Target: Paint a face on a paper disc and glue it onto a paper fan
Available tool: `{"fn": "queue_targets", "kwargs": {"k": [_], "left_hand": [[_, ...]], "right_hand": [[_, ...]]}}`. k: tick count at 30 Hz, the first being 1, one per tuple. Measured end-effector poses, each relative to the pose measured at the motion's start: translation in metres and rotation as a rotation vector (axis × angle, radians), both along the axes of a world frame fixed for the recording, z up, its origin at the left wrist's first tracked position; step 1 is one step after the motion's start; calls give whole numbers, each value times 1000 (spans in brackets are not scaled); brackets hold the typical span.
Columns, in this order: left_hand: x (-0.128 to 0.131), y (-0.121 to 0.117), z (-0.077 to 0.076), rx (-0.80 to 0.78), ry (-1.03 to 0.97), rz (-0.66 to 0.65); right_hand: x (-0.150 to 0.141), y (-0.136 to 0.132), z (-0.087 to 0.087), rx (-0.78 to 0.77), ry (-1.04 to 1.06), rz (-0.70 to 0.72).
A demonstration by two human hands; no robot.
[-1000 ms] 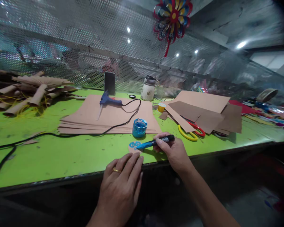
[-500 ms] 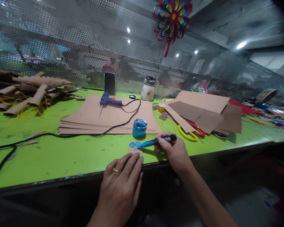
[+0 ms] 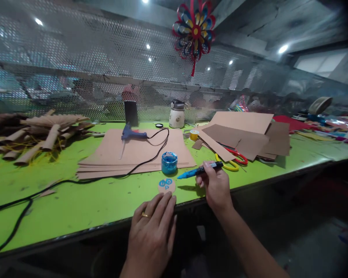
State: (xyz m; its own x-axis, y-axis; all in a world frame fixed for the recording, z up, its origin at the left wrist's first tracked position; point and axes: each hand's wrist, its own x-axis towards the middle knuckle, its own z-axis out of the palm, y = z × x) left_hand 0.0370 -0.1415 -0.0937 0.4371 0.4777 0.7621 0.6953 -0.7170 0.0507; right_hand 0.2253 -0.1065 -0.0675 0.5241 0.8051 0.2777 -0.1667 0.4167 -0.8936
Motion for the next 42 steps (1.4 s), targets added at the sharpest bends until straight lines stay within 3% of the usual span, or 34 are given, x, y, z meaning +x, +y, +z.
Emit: {"fn": "queue_targets", "kwargs": {"k": [9,26,42], "left_hand": [[-1,-1,2,-21,22,3],[-2,-3,9,-40,90,-21],[-1,-7,11,-58,139,-21]], "right_hand": [[-4,3,-2,63,26,-116],[-1,0,-1,74,21,-14],[-4,-8,12,-54,-307,310]]}}
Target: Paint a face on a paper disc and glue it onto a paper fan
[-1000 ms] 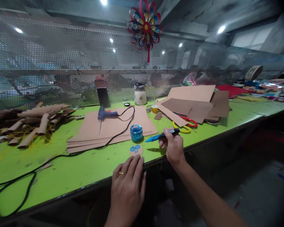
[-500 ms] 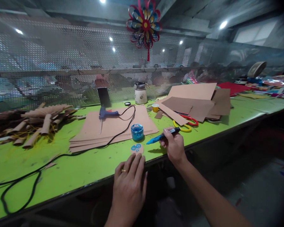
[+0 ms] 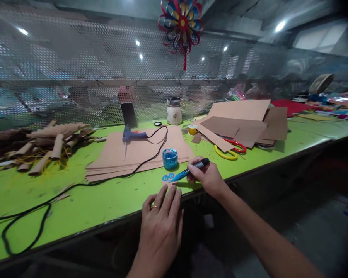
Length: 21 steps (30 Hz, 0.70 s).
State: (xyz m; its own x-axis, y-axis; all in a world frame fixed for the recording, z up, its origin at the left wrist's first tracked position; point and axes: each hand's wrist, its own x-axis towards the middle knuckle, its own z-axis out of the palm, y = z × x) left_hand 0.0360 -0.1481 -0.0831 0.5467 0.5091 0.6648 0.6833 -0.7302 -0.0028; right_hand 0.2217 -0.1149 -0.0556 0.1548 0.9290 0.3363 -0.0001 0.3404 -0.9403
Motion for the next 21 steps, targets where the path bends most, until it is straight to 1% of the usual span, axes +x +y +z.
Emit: {"fn": "queue_targets", "kwargs": {"k": [4,9,14,21], "left_hand": [[1,-1,-3,-17,-30,16],[2,-1,-5,-16,-46,17],[2,0,-5,-30,-56,17],[2,-1,-6,-35,-76,13]], "right_hand": [[-1,0,2,-12,-33,45],[-2,0,1,-18,-54,45],[-2,1,0,-29,-71,74],[-1,2,-1,-28,-98,66]]}}
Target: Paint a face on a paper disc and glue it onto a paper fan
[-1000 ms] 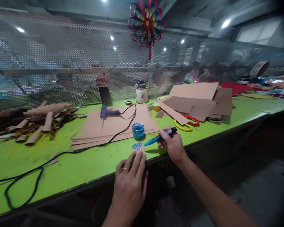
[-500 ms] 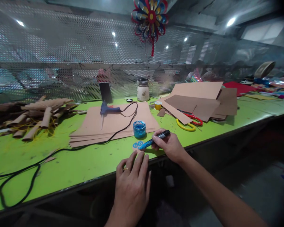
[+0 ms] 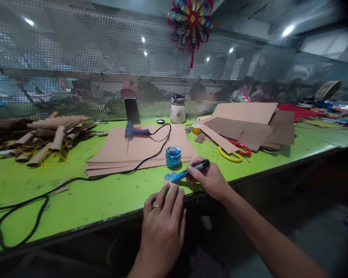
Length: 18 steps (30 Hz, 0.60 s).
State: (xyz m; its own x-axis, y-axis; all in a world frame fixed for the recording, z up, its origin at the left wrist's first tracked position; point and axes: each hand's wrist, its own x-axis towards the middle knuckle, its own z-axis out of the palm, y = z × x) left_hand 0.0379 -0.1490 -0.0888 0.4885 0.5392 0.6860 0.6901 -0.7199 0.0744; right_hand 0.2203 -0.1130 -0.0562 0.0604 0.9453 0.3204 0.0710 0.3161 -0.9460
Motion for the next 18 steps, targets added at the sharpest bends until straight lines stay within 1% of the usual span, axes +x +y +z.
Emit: {"fn": "queue_targets", "kwargs": {"k": [13,18], "left_hand": [[0,1,-2,-2,12,15],[-1,1,-2,-12,14,15]], "right_hand": [[2,-1,-1,-1,-12,-60],[2,-2,-1,3,22,-67]]}}
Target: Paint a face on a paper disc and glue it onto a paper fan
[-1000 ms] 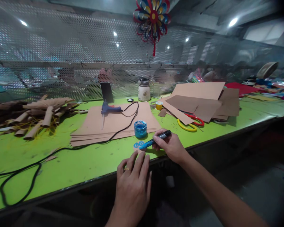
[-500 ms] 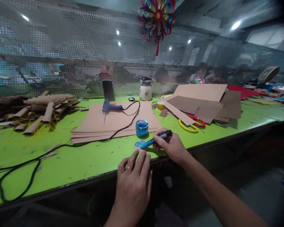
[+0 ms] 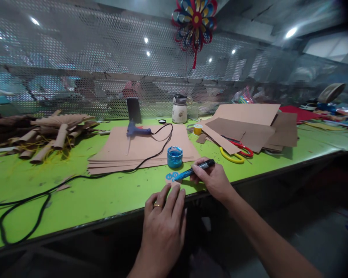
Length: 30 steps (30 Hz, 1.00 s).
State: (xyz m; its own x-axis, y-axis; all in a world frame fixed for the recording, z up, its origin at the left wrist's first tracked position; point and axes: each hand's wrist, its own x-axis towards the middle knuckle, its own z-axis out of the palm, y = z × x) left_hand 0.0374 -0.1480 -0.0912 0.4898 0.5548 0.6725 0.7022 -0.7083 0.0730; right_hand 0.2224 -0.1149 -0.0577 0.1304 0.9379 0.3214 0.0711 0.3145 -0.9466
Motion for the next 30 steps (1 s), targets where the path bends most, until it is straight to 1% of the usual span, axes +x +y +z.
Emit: {"fn": "queue_targets", "kwargs": {"k": [4,10,17,21,30], "left_hand": [[0,0,0,0,-9,-1],[0,0,-1,22,-29,-5],[0,1,-2,14,-8,-1],[-1,1,-2,8,-12,3],[1,2,-1,21,-18,3]], "right_hand": [[-1,0,0,-3,17,41],[-3,2,5,-30,-28,73],[1,2,0,-5,-34,23],[2,2,-2,-15,5,39],[-2,2,2,-31,-5,61]]}}
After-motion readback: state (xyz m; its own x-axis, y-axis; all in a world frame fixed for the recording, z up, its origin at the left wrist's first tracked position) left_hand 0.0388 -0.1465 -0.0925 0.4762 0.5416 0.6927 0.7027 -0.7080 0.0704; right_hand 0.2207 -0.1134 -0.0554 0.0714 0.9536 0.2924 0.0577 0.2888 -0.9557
